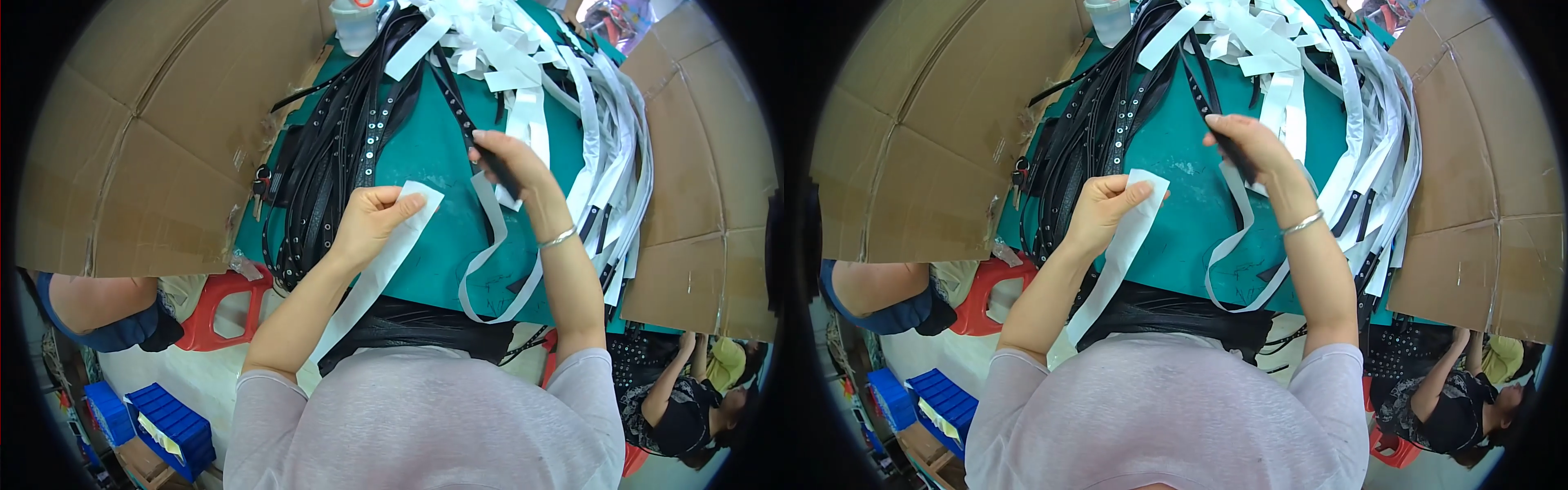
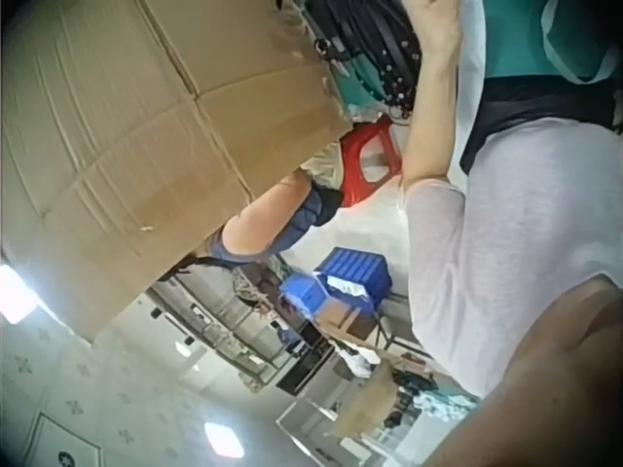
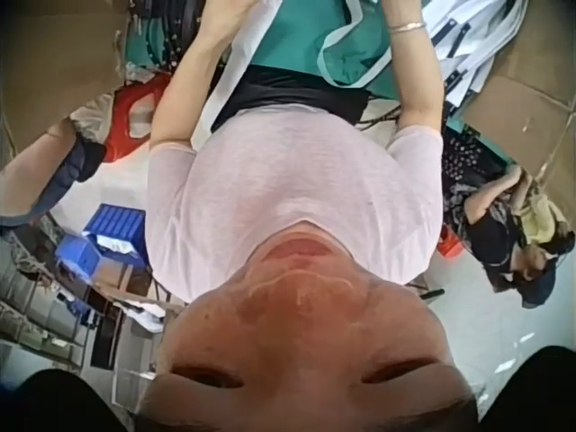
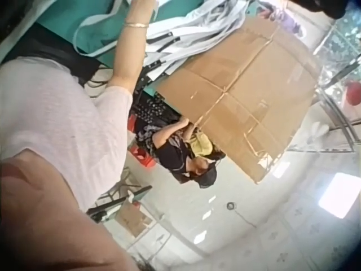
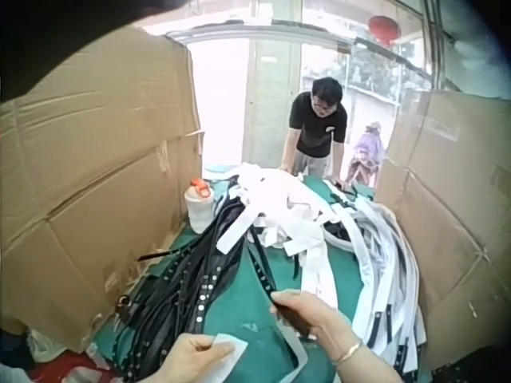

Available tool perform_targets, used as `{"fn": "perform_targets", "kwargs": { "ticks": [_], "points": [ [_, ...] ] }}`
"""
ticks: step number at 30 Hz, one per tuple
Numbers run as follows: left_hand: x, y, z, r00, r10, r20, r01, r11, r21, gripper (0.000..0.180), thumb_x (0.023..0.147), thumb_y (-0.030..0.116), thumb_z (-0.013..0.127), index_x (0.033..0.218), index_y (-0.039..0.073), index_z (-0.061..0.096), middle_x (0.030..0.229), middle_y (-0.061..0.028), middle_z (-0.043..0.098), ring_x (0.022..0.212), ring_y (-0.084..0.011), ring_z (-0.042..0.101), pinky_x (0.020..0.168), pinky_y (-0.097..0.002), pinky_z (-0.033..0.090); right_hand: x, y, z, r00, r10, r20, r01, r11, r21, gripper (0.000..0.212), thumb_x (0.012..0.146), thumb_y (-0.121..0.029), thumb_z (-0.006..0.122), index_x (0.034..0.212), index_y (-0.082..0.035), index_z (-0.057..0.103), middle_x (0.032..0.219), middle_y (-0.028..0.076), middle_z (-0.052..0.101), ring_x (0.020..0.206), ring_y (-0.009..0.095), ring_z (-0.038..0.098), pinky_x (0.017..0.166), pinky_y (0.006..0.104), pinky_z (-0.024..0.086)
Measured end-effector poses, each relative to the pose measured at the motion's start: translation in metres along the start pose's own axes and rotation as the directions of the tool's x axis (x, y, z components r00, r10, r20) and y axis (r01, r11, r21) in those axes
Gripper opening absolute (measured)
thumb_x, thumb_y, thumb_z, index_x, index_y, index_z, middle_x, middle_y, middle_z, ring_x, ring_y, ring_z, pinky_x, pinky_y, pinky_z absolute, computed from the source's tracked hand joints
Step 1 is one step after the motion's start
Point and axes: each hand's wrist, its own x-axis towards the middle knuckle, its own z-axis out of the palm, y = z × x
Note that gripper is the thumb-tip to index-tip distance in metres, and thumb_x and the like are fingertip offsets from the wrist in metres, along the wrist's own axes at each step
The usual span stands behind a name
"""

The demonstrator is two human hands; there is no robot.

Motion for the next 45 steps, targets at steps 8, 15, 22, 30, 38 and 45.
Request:
{"fn": "perform_targets", "kwargs": {
  "ticks": [8, 15, 22, 30, 38, 45],
  "points": [
    [-0.019, -0.007, -0.011, 0.999, 0.027, -0.044, -0.015, 0.97, 0.245, 0.011, 0.074, 0.007, 0.074, 0.081, 0.0, 0.07, 0.07, -0.0038, 0.066, 0.063, -0.0059, 0.059, 0.057, -0.0182, 0.045, -0.022, 0.082, 0.039, 0.971, 0.173, 0.167, -0.24, 0.648, 0.723, 0.028, 0.09, -0.028, 0.058, 0.097, -0.002, 0.054, 0.078, 0.004, 0.054, 0.061, 0.004, 0.044, 0.043, 0.0094, 0.034],
    [-0.032, -0.02, -0.008, 0.988, 0.099, -0.123, -0.061, 0.958, 0.28, 0.011, 0.069, 0.003, 0.076, 0.078, -0.001, 0.071, 0.067, -0.0039, 0.066, 0.06, -0.0048, 0.056, 0.055, -0.0178, 0.043, -0.062, 0.028, 0.068, 0.973, -0.213, 0.088, 0.191, 0.959, 0.212, 0.023, 0.096, -0.023, 0.048, 0.103, -0.002, 0.047, 0.085, 0.018, 0.065, 0.055, 0.011, 0.061, 0.047, 0.0174, 0.049],
    [-0.034, -0.025, 0.003, 0.985, 0.101, -0.141, -0.063, 0.967, 0.248, 0.01, 0.068, 0.001, 0.077, 0.074, 0.0, 0.07, 0.068, -0.0045, 0.066, 0.059, -0.0047, 0.056, 0.054, -0.0172, 0.042, -0.08, 0.025, 0.084, 0.894, -0.444, -0.059, 0.445, 0.895, 0.003, 0.022, 0.096, -0.022, 0.046, 0.103, -0.002, 0.042, 0.083, 0.02, 0.065, 0.057, 0.018, 0.065, 0.049, 0.0221, 0.052],
    [-0.033, -0.021, 0.008, 0.988, 0.09, -0.124, -0.052, 0.958, 0.281, 0.011, 0.067, 0.004, 0.079, 0.074, 0.0, 0.071, 0.065, -0.0029, 0.064, 0.058, -0.0041, 0.053, 0.052, -0.0191, 0.04, -0.079, 0.035, 0.089, 0.892, -0.444, -0.082, 0.445, 0.895, -0.002, 0.023, 0.096, -0.021, 0.047, 0.105, -0.001, 0.041, 0.083, 0.02, 0.065, 0.06, 0.018, 0.066, 0.051, 0.0224, 0.053],
    [-0.034, -0.024, -0.002, 1.0, -0.014, 0.023, 0.006, 0.951, 0.309, 0.015, 0.077, 0.011, 0.071, 0.088, 0.0, 0.07, 0.077, -0.0066, 0.068, 0.07, -0.0091, 0.063, 0.063, -0.022, 0.049, -0.073, 0.049, 0.074, 0.767, -0.632, -0.115, 0.581, 0.759, -0.292, 0.017, 0.09, -0.016, 0.059, 0.096, -0.001, 0.053, 0.077, 0.005, 0.063, 0.065, 0.011, 0.06, 0.054, 0.0219, 0.047],
    [-0.025, -0.022, -0.002, 0.992, -0.124, 0.033, 0.123, 0.992, 0.034, 0.03, 0.09, 0.027, 0.059, 0.089, -0.002, 0.068, 0.08, -0.0062, 0.066, 0.076, -0.0099, 0.061, 0.066, -0.0208, 0.047, -0.074, 0.059, 0.084, 0.961, -0.269, 0.067, 0.272, 0.962, -0.034, 0.015, 0.083, -0.01, 0.067, 0.093, -0.002, 0.061, 0.083, 0.002, 0.061, 0.075, 0.007, 0.056, 0.065, 0.022, 0.046]
  ]
}}
